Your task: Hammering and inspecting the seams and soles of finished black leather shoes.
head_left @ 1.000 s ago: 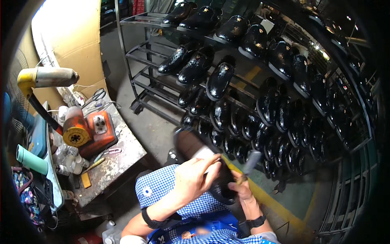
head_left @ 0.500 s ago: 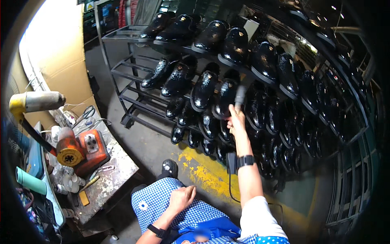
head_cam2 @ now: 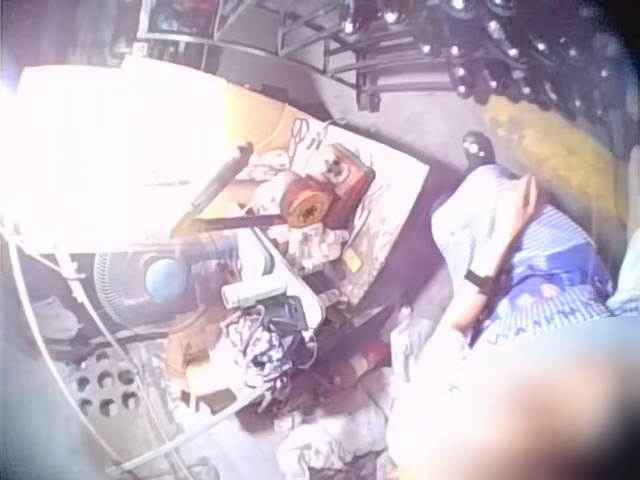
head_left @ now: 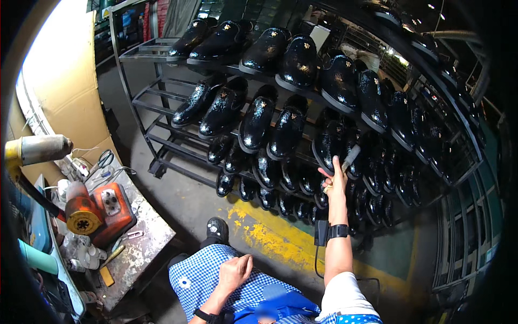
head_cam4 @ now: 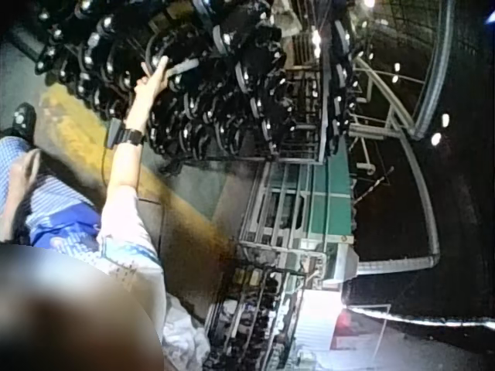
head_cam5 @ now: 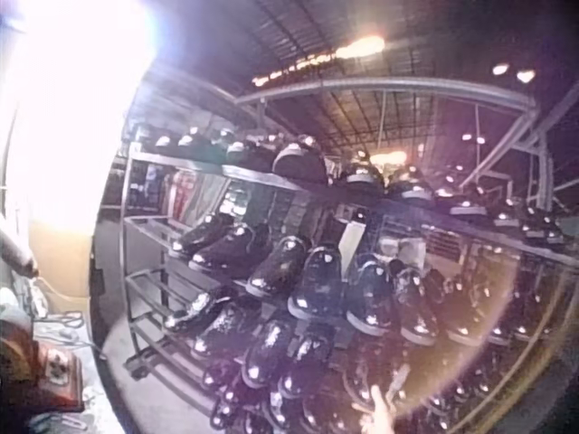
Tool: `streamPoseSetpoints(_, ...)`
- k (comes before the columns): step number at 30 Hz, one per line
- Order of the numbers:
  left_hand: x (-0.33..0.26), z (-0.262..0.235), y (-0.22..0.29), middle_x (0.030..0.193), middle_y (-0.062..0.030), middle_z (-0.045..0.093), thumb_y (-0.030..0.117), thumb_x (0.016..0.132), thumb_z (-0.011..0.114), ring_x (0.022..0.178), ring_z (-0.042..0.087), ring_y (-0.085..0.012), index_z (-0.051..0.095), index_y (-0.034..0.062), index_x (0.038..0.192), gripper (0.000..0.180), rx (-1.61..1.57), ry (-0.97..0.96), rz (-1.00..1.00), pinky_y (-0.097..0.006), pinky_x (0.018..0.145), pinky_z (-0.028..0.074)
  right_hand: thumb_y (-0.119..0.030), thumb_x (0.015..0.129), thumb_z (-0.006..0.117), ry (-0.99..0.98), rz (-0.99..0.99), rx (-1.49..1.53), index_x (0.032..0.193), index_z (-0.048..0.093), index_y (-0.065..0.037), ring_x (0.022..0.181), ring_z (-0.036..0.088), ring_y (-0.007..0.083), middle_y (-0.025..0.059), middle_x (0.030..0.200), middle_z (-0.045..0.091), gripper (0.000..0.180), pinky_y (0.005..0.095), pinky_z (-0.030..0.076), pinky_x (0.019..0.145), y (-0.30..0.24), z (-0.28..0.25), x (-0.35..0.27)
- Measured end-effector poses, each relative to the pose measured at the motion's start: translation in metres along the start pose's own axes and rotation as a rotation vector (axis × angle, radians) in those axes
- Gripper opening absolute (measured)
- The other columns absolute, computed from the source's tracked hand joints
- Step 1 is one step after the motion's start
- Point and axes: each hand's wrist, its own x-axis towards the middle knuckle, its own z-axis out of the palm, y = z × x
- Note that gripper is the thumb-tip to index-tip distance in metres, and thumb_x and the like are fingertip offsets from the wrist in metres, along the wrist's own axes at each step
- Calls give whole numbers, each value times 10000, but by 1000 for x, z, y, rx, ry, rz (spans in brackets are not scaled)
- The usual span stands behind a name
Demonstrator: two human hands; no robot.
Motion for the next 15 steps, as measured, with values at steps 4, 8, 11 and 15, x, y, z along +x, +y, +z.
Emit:
streamPoseSetpoints(4,0,1,2,538,-99,556,94,765,636,453,549,-217,646,47,831,82,-9,22,18,-314,418,427,-392,733,709,-29,-6,144,952,508,-110,309,315,79,191,712,638,410,208,272,329,2,-6,1)
streamPoseSetpoints(8,-4,-2,1,547,-97,549,100,756,639,466,549,-238,622,41,810,81,-4,22,-19,-337,436,440,-466,806,597,-209,127,415,776,586,-13,298,291,84,125,639,606,454,219,272,342,21,-32,-46)
streamPoseSetpoints(11,-7,0,-2,547,-101,548,99,757,639,467,550,-240,624,39,810,81,-24,26,3,-339,436,440,-527,843,492,-358,210,571,727,601,25,286,264,84,80,541,561,575,228,270,367,54,-68,-82)
streamPoseSetpoints(15,-11,-2,-4,614,-126,595,112,799,606,514,591,-238,644,33,853,103,-173,-2,-107,-322,466,460,-574,834,452,-588,260,485,672,596,55,270,230,84,20,377,435,665,231,261,383,89,-106,-121)
